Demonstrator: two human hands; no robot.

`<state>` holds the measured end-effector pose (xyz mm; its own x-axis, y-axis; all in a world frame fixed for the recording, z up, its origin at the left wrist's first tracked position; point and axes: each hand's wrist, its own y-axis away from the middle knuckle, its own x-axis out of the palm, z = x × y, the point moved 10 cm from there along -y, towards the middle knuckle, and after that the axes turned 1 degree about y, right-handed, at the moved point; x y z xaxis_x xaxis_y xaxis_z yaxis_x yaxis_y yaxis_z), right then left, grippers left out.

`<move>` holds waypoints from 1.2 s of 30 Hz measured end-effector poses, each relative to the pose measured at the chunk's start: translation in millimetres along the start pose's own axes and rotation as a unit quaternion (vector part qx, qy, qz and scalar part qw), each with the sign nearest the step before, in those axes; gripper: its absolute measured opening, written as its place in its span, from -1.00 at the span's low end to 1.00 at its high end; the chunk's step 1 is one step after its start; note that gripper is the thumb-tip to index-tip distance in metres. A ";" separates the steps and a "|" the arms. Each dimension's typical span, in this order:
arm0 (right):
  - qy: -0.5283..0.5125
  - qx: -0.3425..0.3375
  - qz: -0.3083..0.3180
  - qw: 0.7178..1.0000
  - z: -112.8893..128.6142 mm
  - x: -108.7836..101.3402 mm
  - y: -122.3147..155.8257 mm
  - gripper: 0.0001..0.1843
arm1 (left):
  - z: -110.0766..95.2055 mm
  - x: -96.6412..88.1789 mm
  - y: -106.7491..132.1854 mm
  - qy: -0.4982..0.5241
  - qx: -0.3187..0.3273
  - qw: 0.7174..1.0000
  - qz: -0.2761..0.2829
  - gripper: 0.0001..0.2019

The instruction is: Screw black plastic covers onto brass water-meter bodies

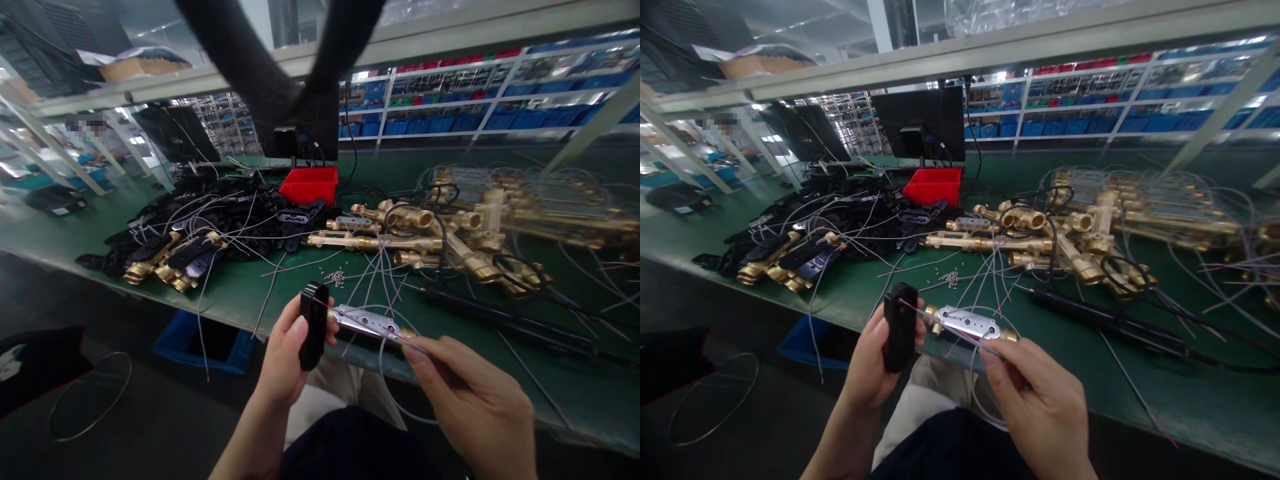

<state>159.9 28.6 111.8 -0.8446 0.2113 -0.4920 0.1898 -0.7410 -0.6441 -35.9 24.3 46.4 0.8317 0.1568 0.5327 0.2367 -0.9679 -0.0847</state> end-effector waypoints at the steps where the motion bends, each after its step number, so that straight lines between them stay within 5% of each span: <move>1: -0.001 -0.005 0.003 1.000 2.0 1.5 -0.8 -0.89 | -1.4 -0.7 0.9 -0.030 0.012 0.999 -0.003 -0.66; 10: 0.017 -0.076 0.048 0.996 32.2 20.3 -9.5 -0.78 | 8.9 9.6 3.7 -0.022 -0.047 0.998 0.020 -0.66; 20: 0.030 -0.084 0.075 0.993 39.2 34.0 -10.8 -0.73 | 9.7 9.9 6.6 -0.046 -0.032 0.998 0.035 -0.56; 28: 0.009 -0.050 0.083 0.995 34.7 37.5 -13.3 -0.74 | 4.2 13.4 10.1 -0.227 0.006 0.972 0.058 -0.62; 32: -0.046 0.033 0.022 0.998 16.5 31.2 -11.9 -0.86 | 0.8 18.6 11.5 -0.273 0.021 0.959 0.070 -0.60; 36: -0.089 0.044 -0.007 0.995 8.8 34.4 -3.0 -0.96 | -4.1 20.8 9.8 -0.287 0.035 0.955 0.069 -0.61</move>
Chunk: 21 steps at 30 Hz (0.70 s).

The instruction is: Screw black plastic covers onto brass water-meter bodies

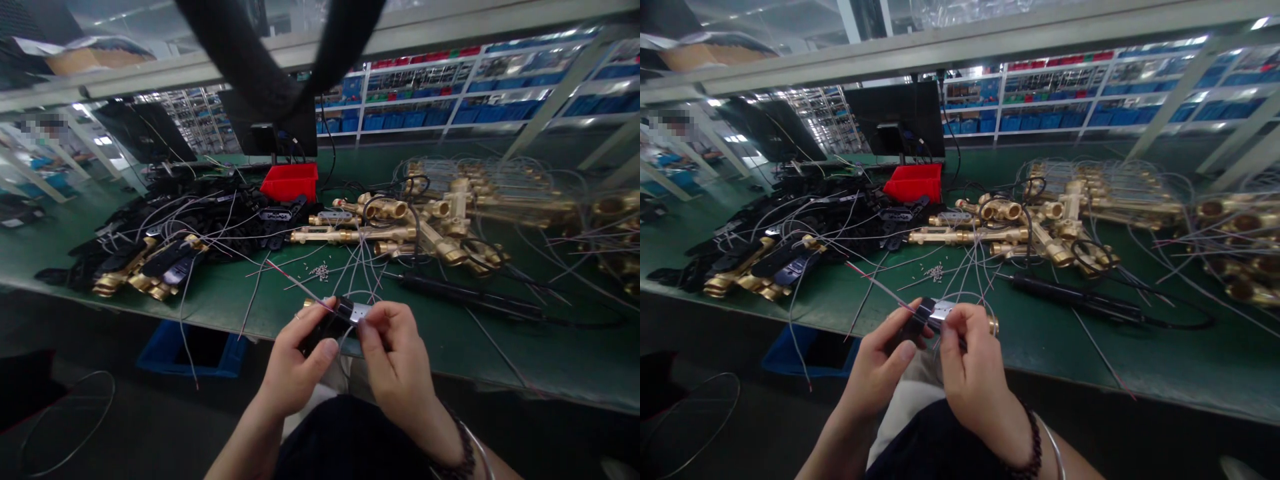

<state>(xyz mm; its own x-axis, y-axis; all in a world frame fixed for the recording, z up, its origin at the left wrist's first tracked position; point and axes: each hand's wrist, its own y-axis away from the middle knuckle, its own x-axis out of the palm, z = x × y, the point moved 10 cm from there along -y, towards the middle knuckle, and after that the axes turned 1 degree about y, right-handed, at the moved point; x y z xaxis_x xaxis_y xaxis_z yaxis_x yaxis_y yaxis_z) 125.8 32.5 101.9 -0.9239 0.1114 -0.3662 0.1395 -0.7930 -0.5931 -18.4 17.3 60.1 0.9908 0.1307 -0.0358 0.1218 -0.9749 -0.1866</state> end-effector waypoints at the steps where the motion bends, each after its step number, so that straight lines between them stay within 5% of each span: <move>1: -0.006 0.000 -0.008 1.000 -1.6 -0.3 1.9 -0.96 | -1.0 0.4 -0.9 -0.003 0.002 1.000 0.003 -0.62; 6: -0.033 -0.030 -0.030 0.999 2.1 -3.8 6.2 -0.90 | -2.6 9.7 -5.0 0.032 -0.005 0.998 0.050 -0.58; 13: 0.058 -0.101 -0.065 0.991 16.4 -10.2 7.2 -0.88 | 1.4 31.6 -4.2 0.034 -0.013 0.996 0.087 -0.65; 17: 0.092 -0.064 -0.041 0.993 5.0 -15.2 -4.0 -0.90 | 4.5 24.9 -7.2 0.015 -0.021 0.999 0.042 -0.64; 21: 0.103 -0.062 0.004 0.993 4.9 -25.7 -22.2 -0.74 | -19.7 17.4 -17.6 -0.105 0.039 0.994 0.014 -0.67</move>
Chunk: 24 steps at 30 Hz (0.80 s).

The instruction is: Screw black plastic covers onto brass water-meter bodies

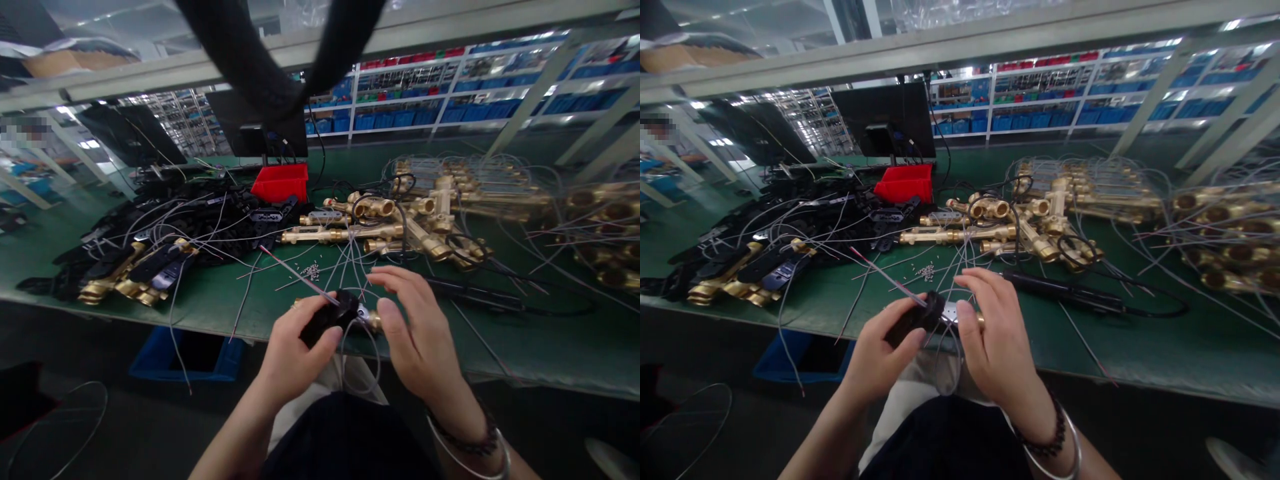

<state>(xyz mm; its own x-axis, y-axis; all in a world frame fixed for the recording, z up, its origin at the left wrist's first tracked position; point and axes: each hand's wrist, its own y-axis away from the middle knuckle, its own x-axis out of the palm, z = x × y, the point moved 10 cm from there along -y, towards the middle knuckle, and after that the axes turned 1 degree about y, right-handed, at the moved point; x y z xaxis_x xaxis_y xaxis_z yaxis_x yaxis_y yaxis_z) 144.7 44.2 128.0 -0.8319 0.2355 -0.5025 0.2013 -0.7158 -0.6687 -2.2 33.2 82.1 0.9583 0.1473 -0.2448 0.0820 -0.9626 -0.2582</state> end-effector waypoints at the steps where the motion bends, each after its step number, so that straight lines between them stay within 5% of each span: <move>1: -0.010 -0.012 0.027 1.000 2.3 1.4 -4.3 -0.74 | -7.7 0.1 -3.8 -0.034 0.019 0.999 0.003 -0.68; 5: -0.109 -0.005 0.069 0.992 -2.0 -2.3 -16.8 -0.87 | -32.9 11.1 -18.1 -0.092 0.069 0.992 0.045 -0.74; 11: -0.195 0.095 -0.167 0.962 -61.3 -57.1 -18.7 -0.90 | -50.8 26.3 -40.0 -0.065 0.072 0.989 0.116 -0.64; 18: -0.306 0.184 -0.361 0.861 -121.5 -122.8 -3.2 -0.85 | -33.7 28.7 -62.1 -0.135 0.069 0.971 0.186 -0.72; 21: -0.322 0.218 -0.328 0.861 -142.4 -123.9 -5.5 -0.78 | -19.1 25.7 -68.5 -0.129 0.034 0.973 0.189 -0.75; 24: -0.294 0.198 -0.117 0.928 -130.3 -66.1 -17.8 -0.64 | -19.7 28.5 -74.1 -0.122 0.045 0.978 0.162 -0.77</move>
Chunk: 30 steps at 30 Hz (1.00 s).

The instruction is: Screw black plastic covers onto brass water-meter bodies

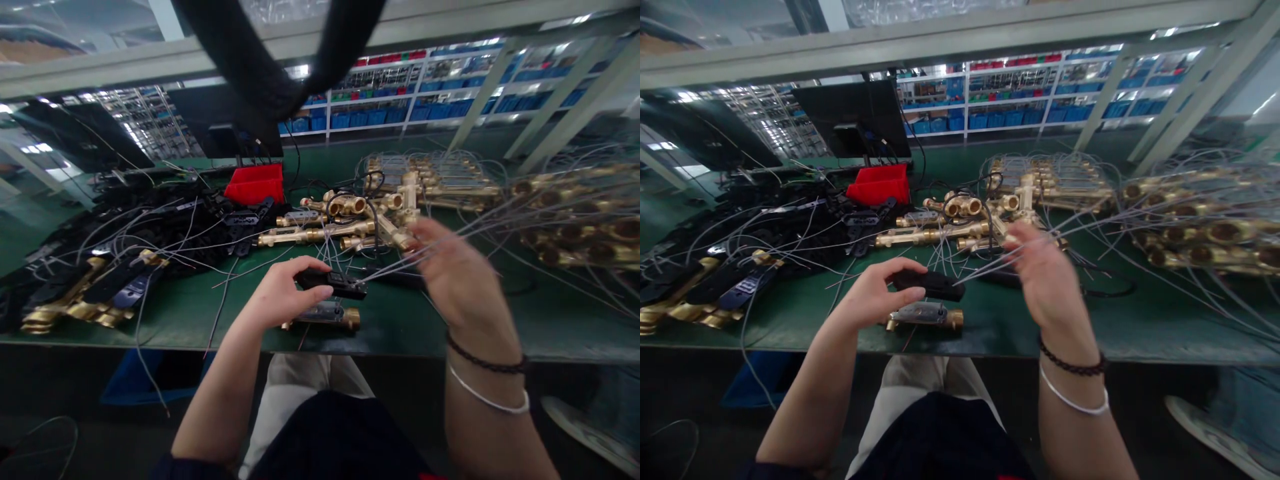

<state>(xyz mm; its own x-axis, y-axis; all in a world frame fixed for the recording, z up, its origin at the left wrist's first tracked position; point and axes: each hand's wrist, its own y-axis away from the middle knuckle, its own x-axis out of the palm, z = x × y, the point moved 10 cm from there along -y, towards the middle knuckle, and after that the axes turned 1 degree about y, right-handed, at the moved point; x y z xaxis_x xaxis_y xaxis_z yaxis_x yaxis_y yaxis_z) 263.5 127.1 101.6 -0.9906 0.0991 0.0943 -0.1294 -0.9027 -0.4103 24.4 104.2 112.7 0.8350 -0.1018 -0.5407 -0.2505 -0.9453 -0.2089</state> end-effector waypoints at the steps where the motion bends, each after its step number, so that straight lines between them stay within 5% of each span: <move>1: 0.034 0.025 0.104 0.994 -12.2 30.8 8.7 -0.55 | -3.0 2.0 -1.8 0.004 0.012 1.000 -0.006 -0.78; 3: 0.070 0.061 0.228 0.969 -30.9 73.6 31.5 -0.44 | -6.9 7.1 -3.8 0.022 0.032 0.999 -0.008 -0.75; 5: 0.054 0.095 0.245 0.963 -40.9 89.5 44.6 -0.45 | -3.3 9.1 -3.0 0.052 0.034 0.998 -0.017 -0.65; 9: -0.053 0.188 0.166 0.967 -61.8 80.9 47.5 -0.49 | 20.4 8.6 7.1 0.056 0.006 0.997 -0.048 -0.65; 14: -0.159 0.275 0.114 0.941 -89.3 74.0 54.5 -0.54 | 31.9 34.1 18.3 -0.069 0.000 0.998 -0.001 -0.75; 24: -0.177 0.249 0.163 0.938 -86.1 88.0 62.6 -0.50 | 26.9 58.0 16.5 -0.155 0.005 0.988 -0.022 -0.88; 30: -0.104 0.256 0.165 0.947 -92.7 91.7 65.4 -0.48 | 31.5 49.5 19.7 -0.218 -0.022 0.973 -0.075 -0.90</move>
<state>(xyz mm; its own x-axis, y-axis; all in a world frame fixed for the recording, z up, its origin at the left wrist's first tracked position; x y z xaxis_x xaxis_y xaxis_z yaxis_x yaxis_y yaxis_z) 160.1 115.9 -0.6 -0.9364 -0.2596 0.2359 0.2765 -0.9601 0.0409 45.4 90.3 56.2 0.5705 0.1707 -0.8034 -0.1134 -0.9524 -0.2829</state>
